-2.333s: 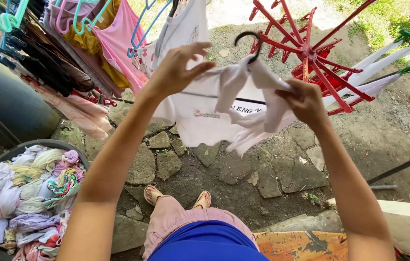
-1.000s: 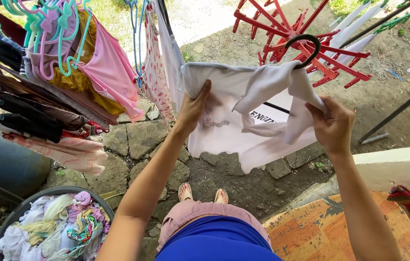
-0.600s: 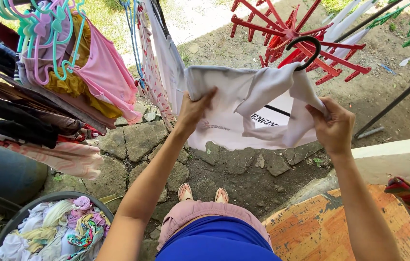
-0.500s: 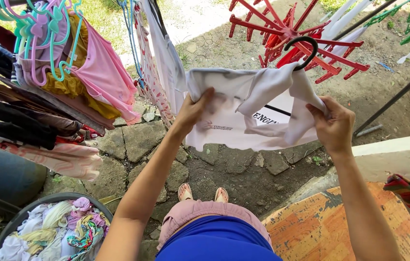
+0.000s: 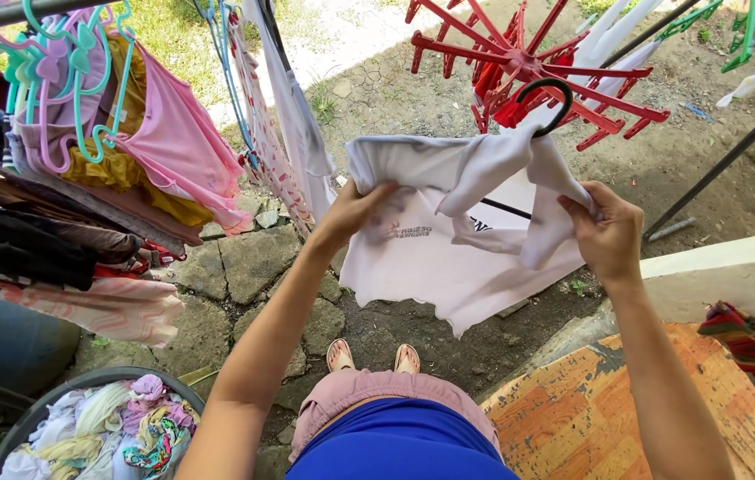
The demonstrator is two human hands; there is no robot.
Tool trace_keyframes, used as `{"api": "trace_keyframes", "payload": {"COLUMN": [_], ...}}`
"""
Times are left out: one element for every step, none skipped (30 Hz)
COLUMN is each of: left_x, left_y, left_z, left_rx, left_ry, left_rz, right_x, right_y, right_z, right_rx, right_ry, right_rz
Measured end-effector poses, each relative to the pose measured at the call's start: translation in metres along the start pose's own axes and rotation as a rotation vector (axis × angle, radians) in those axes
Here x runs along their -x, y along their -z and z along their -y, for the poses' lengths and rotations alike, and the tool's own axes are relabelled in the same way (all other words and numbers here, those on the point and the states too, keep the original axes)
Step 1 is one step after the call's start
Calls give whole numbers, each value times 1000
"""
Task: Hanging wet laundry on various types of hangers and drying racks outdoors.
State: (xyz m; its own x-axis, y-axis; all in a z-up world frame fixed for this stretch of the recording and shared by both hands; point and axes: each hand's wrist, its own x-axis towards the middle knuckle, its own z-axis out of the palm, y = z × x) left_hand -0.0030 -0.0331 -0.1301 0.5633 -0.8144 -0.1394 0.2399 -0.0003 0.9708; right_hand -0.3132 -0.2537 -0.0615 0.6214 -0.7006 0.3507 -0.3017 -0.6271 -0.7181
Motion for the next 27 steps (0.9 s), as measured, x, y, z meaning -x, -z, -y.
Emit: {"api": "trace_keyframes", "payload": {"left_x": [2,3,6,5,4,4,1,-1,-1,-3,-5,-6,-7,-8,-11,-15,-16,-18,-21,-23,-25,-25,-24,-23,-16,-8,0], "left_y": [1,2,4,6,8,11,14,18,21,23,26,29,33,38,43,42,41,41,37,32,28,12,-3,-18,-36,-55,-74], "left_z": [-5,-10,-15,-14,-14,-13,-9,-5,-1,-1,-2,-3,0,2,3,2,1,0,-2,-4,-6,-11,-17,-22,-36,-50,-65], "left_rx": [0,-65,-130,-131,-143,-156,-156,-99,-43,-44,-45,-47,-47,-78,-108,-108,-208,-308,-308,-451,-594,-593,-574,-555,-554,-583,-610], "left_ry": [0,-14,-29,-29,-19,-8,-9,-14,-15,-12,-54,-97,-95,-139,-186,-187,-307,-428,-429,-565,-699,-700,-576,-456,-457,-591,-724], "left_rz": [4,19,33,35,-25,-85,-81,-103,-126,-121,-141,-162,-158,-203,-248,-243,-358,-471,-466,-530,-591,-585,-466,-342,-338,-273,-208], "right_x": [0,1,1,2,4,6,6,5,7,8,9,10,12,13,14,12,13,13,10,8,6,2,-1,-5,-7,-10,-12], "right_y": [3,5,7,10,13,15,18,20,23,26,28,30,31,32,32,31,30,28,25,21,19,15,10,6,2,-2,-5], "right_z": [-3,-7,-10,-10,-8,-7,-6,-5,-4,-7,-10,-13,-13,-13,-14,-12,-11,-10,-6,-2,2,8,14,20,26,33,39], "right_rx": [2,-7,-16,-16,-8,1,3,19,34,36,49,63,65,73,81,84,91,98,99,108,116,118,143,169,171,211,251], "right_ry": [-2,-19,-36,-37,-45,-52,-54,-50,-49,-53,-43,-33,-36,-35,-31,-32,-35,-37,-39,-8,22,19,62,106,103,119,135], "right_rz": [-3,-8,-13,-14,-23,-32,-36,-46,-55,-58,-67,-76,-78,-82,-89,-92,-90,-87,-91,-87,-81,-84,-85,-85,-89,-100,-109]}}
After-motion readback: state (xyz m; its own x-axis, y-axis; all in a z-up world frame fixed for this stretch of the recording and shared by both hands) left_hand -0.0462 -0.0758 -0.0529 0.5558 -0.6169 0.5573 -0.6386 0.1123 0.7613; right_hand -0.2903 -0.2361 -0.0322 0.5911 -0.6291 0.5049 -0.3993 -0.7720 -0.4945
